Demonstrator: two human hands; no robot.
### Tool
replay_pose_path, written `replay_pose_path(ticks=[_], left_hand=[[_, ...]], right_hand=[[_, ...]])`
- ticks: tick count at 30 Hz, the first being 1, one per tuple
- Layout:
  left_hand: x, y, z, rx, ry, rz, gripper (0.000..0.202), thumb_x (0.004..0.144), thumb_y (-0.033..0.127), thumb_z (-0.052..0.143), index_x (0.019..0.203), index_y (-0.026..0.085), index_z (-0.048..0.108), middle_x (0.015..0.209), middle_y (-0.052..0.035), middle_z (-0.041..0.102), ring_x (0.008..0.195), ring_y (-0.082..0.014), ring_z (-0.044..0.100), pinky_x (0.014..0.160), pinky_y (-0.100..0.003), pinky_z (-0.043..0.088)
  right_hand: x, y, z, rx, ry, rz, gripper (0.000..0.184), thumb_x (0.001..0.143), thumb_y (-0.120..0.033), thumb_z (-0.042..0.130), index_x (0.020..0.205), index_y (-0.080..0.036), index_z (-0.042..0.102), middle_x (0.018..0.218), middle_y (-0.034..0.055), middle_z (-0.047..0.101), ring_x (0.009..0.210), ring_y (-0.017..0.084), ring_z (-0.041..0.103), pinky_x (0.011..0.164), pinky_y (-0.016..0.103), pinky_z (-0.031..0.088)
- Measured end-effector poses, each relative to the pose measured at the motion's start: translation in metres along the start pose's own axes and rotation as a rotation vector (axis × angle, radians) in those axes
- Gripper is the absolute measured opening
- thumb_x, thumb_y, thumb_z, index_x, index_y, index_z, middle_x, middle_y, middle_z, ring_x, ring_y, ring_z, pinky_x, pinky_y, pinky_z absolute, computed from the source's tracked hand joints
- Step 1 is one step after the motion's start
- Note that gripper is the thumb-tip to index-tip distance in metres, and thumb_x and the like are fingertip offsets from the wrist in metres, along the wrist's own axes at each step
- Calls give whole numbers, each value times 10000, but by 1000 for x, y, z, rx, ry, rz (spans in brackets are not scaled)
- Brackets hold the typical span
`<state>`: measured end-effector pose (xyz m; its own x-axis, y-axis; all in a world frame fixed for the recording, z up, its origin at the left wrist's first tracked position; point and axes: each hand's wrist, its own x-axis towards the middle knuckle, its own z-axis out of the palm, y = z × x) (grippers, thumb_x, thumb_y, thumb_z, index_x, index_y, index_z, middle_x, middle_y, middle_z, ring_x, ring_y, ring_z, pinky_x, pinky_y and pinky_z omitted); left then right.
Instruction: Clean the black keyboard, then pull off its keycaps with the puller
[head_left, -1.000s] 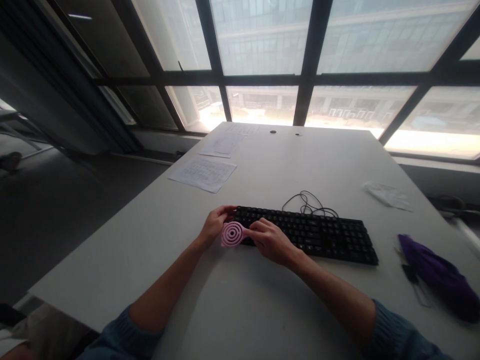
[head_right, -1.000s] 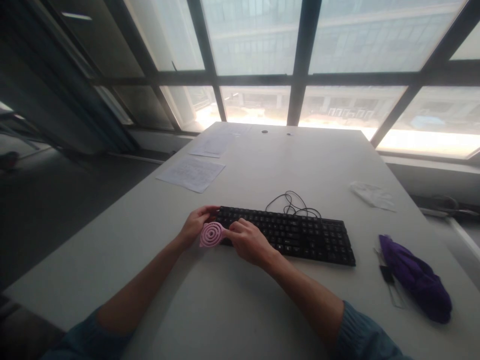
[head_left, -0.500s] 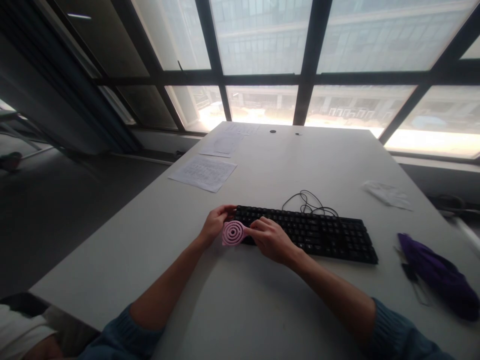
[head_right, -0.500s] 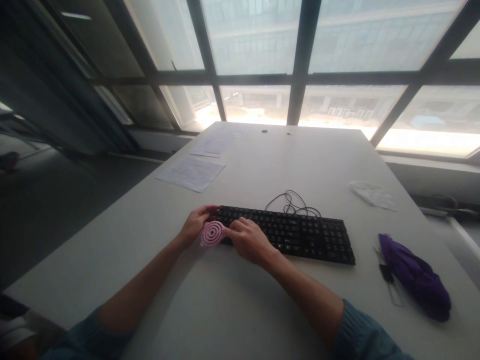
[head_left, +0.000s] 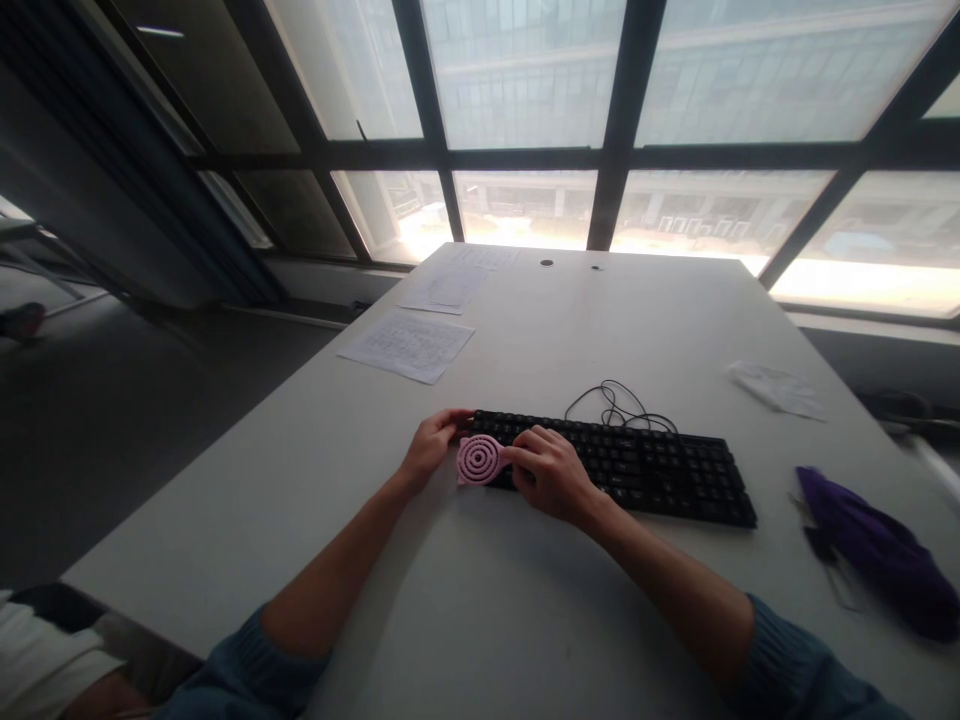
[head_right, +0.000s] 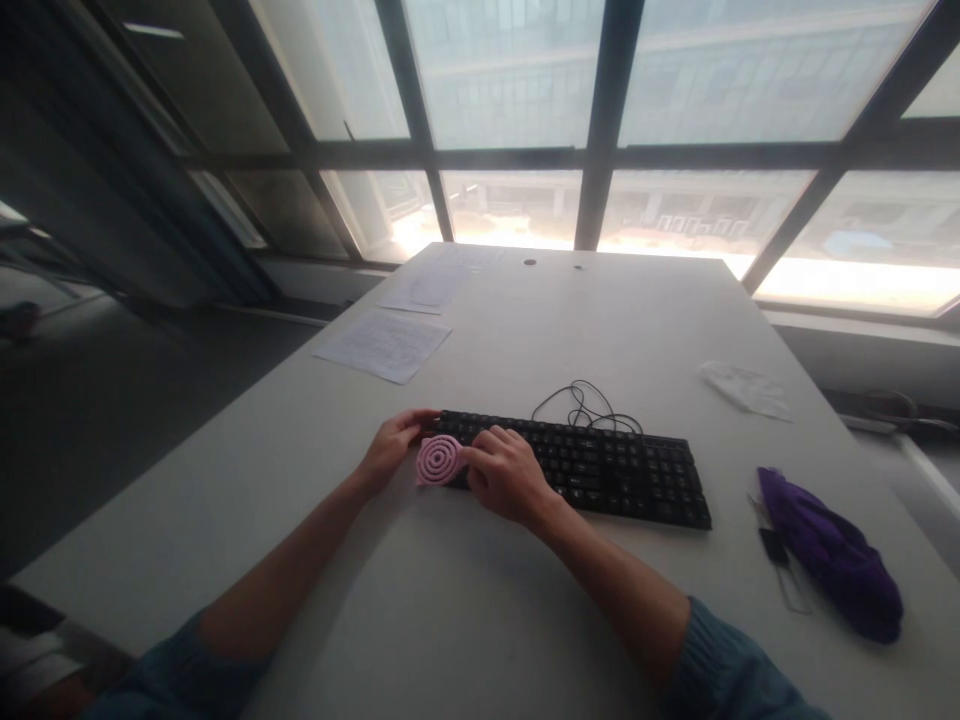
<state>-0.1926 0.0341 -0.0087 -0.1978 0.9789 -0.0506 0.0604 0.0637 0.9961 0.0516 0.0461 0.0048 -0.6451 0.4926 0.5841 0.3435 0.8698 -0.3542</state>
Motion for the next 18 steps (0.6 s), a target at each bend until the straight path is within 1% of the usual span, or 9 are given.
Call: replay_pose_path(ticks=[5,11,16,18], left_hand=[[0,-2,-1,36,-4,-6,330,785,245,556,1059,127,699,1056,-108,739,949,-231,703,922,-404,549],[0,-2,-1,36,-10,5,333,795,246,547,1064,116,693,1069,-114,737,968,-237,697,934,-410,545],[1,-3,-2,49,-9,2,338,789,254,556,1066,119,697,1070,-119,737,958,-241,699,917,-416,553],[1,-3,-2,48,-11,4,340,791,252,552,1069,120,696,1072,-119,736,959,-238,699,918,-412,552]], right_hand=[[-1,3,0,-23,13,16,234,827,-118,598,1007,-224,704,891,48,643,832,193,508,749,338,390],[0,0,-1,5,-54,-15,299,879,-113,554,1120,-235,682,962,63,651,898,200,524,791,339,412],[0,1,-1,-2,-16,7,259,859,-112,574,1049,-232,702,917,63,650,861,200,523,773,347,411],[0,1,-1,6,-15,1,260,871,-116,571,1063,-234,700,920,64,651,866,200,525,779,347,415]])
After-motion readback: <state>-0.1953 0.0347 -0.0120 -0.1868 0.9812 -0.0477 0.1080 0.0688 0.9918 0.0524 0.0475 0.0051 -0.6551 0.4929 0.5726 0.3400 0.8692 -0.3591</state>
